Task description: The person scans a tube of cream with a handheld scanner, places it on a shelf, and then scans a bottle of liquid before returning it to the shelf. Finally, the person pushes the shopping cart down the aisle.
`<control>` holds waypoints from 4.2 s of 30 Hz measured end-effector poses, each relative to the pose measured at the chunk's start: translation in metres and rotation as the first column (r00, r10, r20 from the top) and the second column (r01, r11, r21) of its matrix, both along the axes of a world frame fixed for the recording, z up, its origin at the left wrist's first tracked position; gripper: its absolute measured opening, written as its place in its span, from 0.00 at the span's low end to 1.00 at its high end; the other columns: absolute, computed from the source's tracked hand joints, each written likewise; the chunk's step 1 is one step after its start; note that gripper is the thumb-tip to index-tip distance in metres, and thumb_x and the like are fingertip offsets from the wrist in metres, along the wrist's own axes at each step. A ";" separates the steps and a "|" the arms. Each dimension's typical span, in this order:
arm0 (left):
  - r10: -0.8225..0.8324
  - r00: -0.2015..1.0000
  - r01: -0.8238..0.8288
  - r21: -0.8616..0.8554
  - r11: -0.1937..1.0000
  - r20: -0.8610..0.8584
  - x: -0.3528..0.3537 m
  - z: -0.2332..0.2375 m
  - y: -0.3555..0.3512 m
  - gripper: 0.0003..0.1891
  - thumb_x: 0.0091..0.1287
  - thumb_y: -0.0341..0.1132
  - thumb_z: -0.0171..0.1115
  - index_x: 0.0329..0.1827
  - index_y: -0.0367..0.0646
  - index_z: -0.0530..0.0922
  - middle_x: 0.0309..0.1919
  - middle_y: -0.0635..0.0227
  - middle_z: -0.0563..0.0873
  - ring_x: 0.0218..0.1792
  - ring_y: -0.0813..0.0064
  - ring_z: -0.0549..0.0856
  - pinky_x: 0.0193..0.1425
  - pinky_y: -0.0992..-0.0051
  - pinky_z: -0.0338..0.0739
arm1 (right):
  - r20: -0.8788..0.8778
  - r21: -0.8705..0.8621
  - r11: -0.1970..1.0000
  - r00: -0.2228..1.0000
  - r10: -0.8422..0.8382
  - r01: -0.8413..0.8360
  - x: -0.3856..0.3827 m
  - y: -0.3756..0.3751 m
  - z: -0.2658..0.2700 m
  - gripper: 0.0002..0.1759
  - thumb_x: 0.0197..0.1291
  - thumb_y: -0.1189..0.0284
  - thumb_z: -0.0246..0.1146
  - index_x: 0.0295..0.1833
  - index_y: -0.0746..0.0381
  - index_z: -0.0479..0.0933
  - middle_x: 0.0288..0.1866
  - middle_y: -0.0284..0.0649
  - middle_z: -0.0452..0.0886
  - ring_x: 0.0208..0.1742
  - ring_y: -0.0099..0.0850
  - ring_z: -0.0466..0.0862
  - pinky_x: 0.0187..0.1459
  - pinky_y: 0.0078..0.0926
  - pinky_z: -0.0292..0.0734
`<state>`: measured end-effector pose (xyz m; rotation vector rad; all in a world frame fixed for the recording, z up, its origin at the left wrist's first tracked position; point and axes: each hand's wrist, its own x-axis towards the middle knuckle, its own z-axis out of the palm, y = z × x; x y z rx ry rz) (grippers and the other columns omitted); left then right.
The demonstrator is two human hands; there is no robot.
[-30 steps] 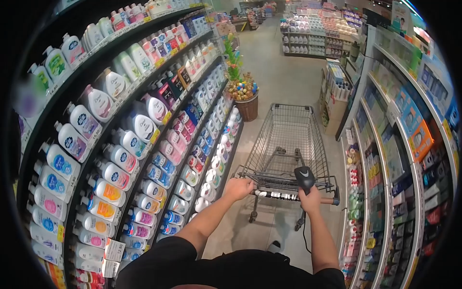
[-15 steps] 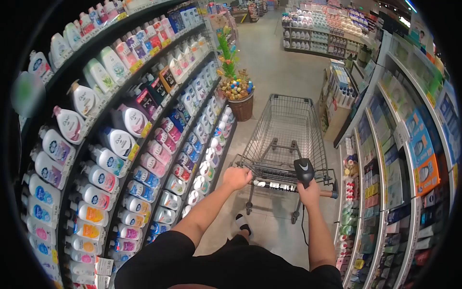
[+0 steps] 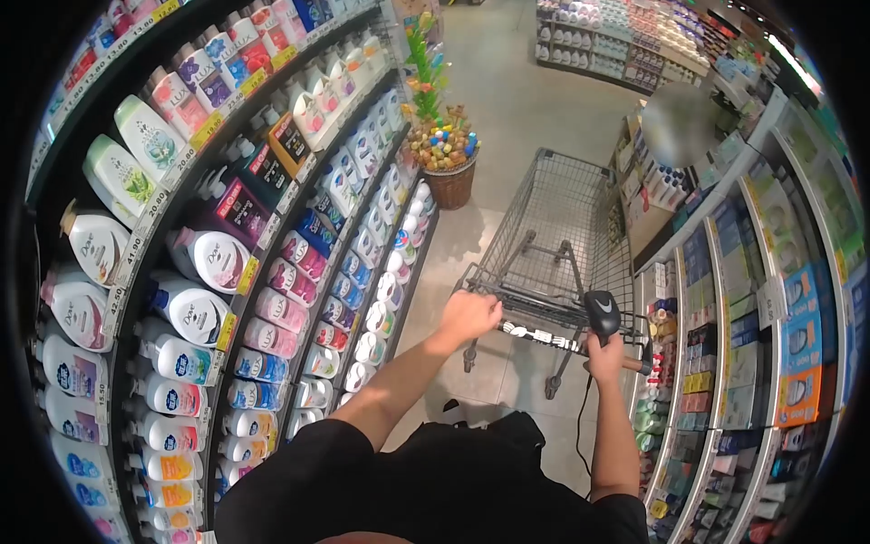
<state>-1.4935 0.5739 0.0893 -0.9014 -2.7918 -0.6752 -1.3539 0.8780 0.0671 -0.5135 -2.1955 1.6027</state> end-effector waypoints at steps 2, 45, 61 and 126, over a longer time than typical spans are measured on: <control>-0.005 1.000 0.004 0.003 1.000 0.015 -0.014 0.001 0.001 0.17 0.67 0.46 0.57 0.26 0.46 0.83 0.20 0.61 0.86 0.25 0.58 0.86 0.41 0.57 0.78 | 0.025 0.007 1.000 0.999 0.021 -0.022 -0.011 0.002 0.009 0.09 0.62 0.70 0.65 0.42 0.66 0.78 0.26 0.34 0.82 0.27 0.24 0.81 0.32 0.25 0.75; 0.082 0.978 -0.015 -0.325 0.946 0.192 -0.110 -0.003 0.113 0.22 0.76 0.49 0.43 0.43 0.51 0.87 0.34 0.57 0.89 0.41 0.49 0.87 0.45 0.54 0.78 | 0.044 0.344 0.938 0.999 0.020 -0.034 -0.100 0.107 0.027 0.24 0.48 0.54 0.67 0.43 0.63 0.80 0.32 0.53 0.85 0.38 0.55 0.85 0.45 0.52 0.79; 0.191 0.970 -0.176 -0.107 0.978 0.149 -0.078 0.008 0.104 0.20 0.66 0.51 0.51 0.32 0.48 0.86 0.28 0.57 0.87 0.38 0.57 0.88 0.58 0.55 0.76 | -0.136 0.167 0.984 0.986 0.091 -0.068 -0.102 0.119 -0.026 0.15 0.58 0.68 0.69 0.46 0.66 0.82 0.36 0.43 0.86 0.38 0.33 0.85 0.45 0.32 0.78; 0.543 0.332 -0.757 -0.126 0.641 0.772 -0.156 -0.122 -0.029 0.23 0.70 0.47 0.59 0.63 0.44 0.79 0.51 0.53 0.88 0.54 0.59 0.87 0.60 0.64 0.79 | 0.228 0.059 0.966 0.945 0.234 -0.253 -0.511 0.101 0.041 0.11 0.67 0.66 0.63 0.43 0.63 0.82 0.33 0.38 0.88 0.36 0.27 0.86 0.42 0.27 0.78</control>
